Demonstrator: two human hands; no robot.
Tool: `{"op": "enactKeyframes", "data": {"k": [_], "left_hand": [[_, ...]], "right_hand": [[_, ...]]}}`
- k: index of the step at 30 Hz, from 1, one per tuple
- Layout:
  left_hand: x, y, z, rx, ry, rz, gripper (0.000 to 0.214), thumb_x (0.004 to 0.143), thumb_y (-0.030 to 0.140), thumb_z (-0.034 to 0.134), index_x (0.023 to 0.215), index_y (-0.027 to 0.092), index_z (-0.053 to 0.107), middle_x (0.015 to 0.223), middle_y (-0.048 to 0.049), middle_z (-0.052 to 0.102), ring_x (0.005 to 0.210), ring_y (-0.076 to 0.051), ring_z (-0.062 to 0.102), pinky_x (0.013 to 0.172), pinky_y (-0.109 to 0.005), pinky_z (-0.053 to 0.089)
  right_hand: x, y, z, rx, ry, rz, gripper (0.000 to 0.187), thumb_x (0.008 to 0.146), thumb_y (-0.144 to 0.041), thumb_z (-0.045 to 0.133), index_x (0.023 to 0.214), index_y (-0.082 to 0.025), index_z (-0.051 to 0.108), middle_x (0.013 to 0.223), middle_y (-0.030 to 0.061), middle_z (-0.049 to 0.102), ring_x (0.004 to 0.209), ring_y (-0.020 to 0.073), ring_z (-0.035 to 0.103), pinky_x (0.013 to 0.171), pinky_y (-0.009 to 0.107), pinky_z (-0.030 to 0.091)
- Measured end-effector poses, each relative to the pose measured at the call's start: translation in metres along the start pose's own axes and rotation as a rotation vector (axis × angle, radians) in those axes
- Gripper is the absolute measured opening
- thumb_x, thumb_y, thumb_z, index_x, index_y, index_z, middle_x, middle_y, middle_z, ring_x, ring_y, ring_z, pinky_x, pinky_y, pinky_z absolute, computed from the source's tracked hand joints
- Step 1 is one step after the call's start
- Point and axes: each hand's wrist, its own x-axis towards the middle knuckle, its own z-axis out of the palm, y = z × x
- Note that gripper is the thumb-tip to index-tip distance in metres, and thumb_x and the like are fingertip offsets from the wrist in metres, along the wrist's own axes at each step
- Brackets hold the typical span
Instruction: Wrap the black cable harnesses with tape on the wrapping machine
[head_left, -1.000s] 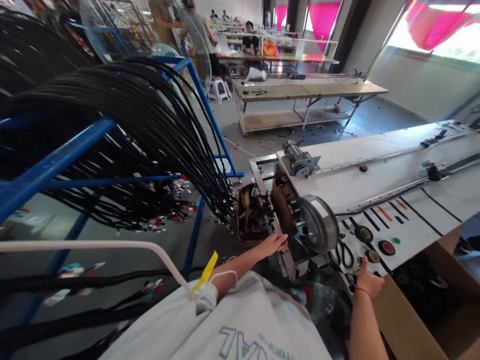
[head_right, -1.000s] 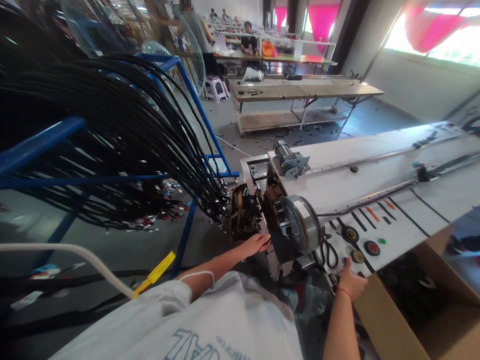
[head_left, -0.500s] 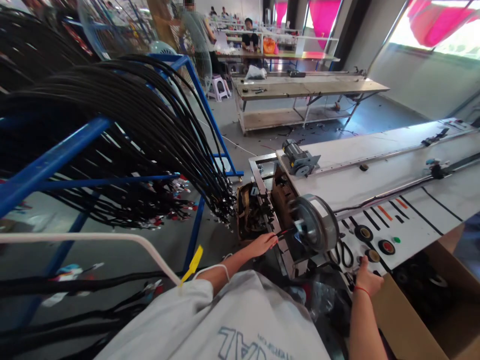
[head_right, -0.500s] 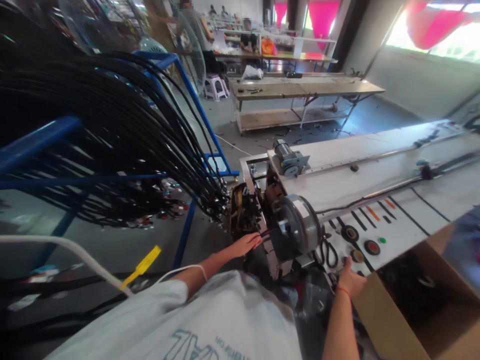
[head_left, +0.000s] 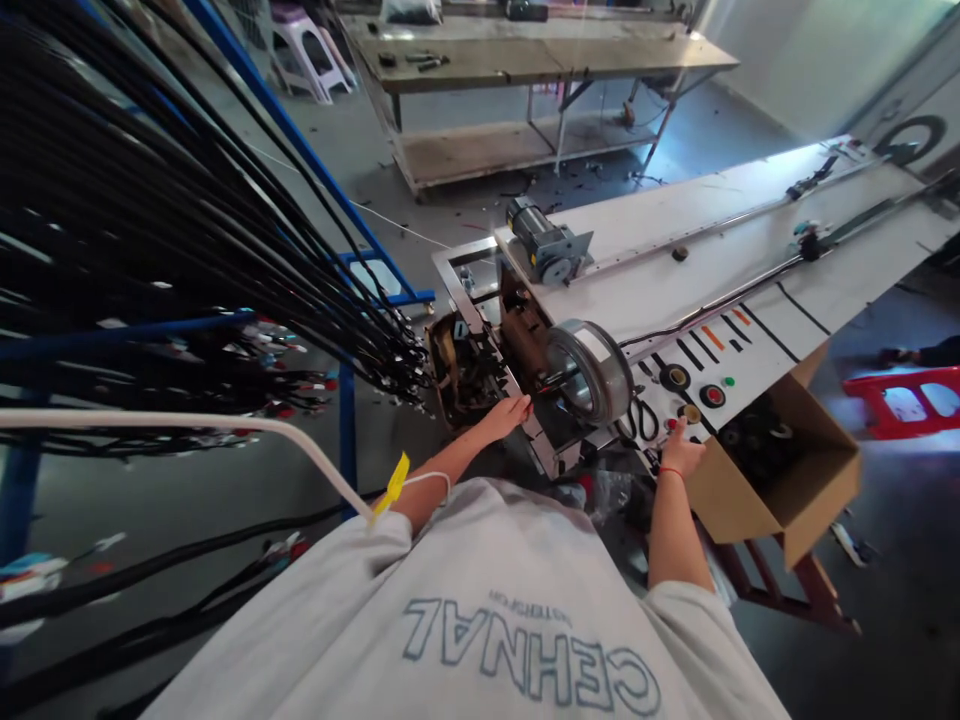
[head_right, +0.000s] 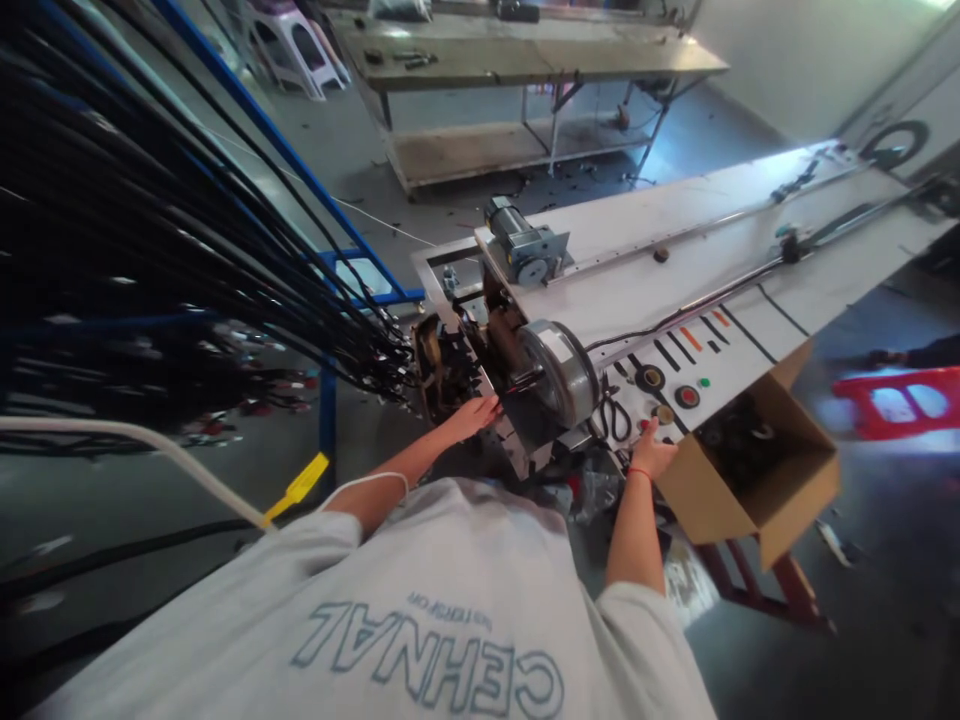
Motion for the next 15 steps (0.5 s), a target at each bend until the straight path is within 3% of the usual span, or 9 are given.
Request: {"op": "enactKeyframes", "data": {"k": [3,5,7,11,15], "left_hand": [[-0.004,-0.009,-0.009,-0.038,-0.131,0.024,0.054,0.085,0.068,0.043,0.078,0.016,0.055,0.054,0.0042,0.045,0.05,-0.01,0.041,0.054,-0.023,0.035],[-0.014,-0.02,-0.018,0.073,-0.283,0.028,0.051,0.08,0.066,0.054,0.074,0.016,0.058,0.061,-0.0001,0.056,0.058,-0.013,0.051,0.06,-0.025,0.04],[-0.028,-0.032,-0.026,0.196,-0.321,-0.003,0.048,0.077,0.064,0.059,0.07,0.016,0.059,0.068,-0.0031,0.063,0.066,-0.016,0.056,0.065,-0.026,0.042],[-0.052,-0.044,-0.027,0.239,-0.056,0.041,0.044,0.087,0.059,0.045,0.075,0.018,0.055,0.072,-0.0021,0.06,0.071,-0.017,0.055,0.07,-0.027,0.043],[-0.05,-0.033,-0.015,0.192,0.046,0.103,0.045,0.094,0.055,0.033,0.07,0.019,0.045,0.064,0.0013,0.05,0.063,-0.013,0.047,0.065,-0.026,0.04]], "right_hand": [[0.002,0.002,0.002,-0.026,0.073,0.02,0.08,0.081,-0.069,0.059,0.124,-0.002,0.049,0.124,0.0315,0.056,0.119,0.0412,0.054,0.1,0.047,0.045],[0.003,0.003,0.004,-0.031,0.068,0.018,0.081,0.08,-0.068,0.06,0.124,-0.002,0.049,0.124,0.0312,0.057,0.118,0.0409,0.055,0.099,0.046,0.045],[0.004,0.003,0.005,-0.03,0.062,0.016,0.08,0.081,-0.068,0.06,0.125,-0.002,0.049,0.124,0.031,0.057,0.118,0.0402,0.056,0.099,0.046,0.045],[0.005,0.005,0.005,-0.021,0.054,0.021,0.081,0.08,-0.068,0.06,0.126,-0.003,0.048,0.125,0.0301,0.057,0.119,0.0389,0.055,0.1,0.044,0.045],[0.005,0.005,0.004,-0.012,0.051,0.01,0.08,0.08,-0.067,0.061,0.127,-0.002,0.048,0.125,0.0306,0.056,0.119,0.0392,0.055,0.1,0.045,0.045]]}}
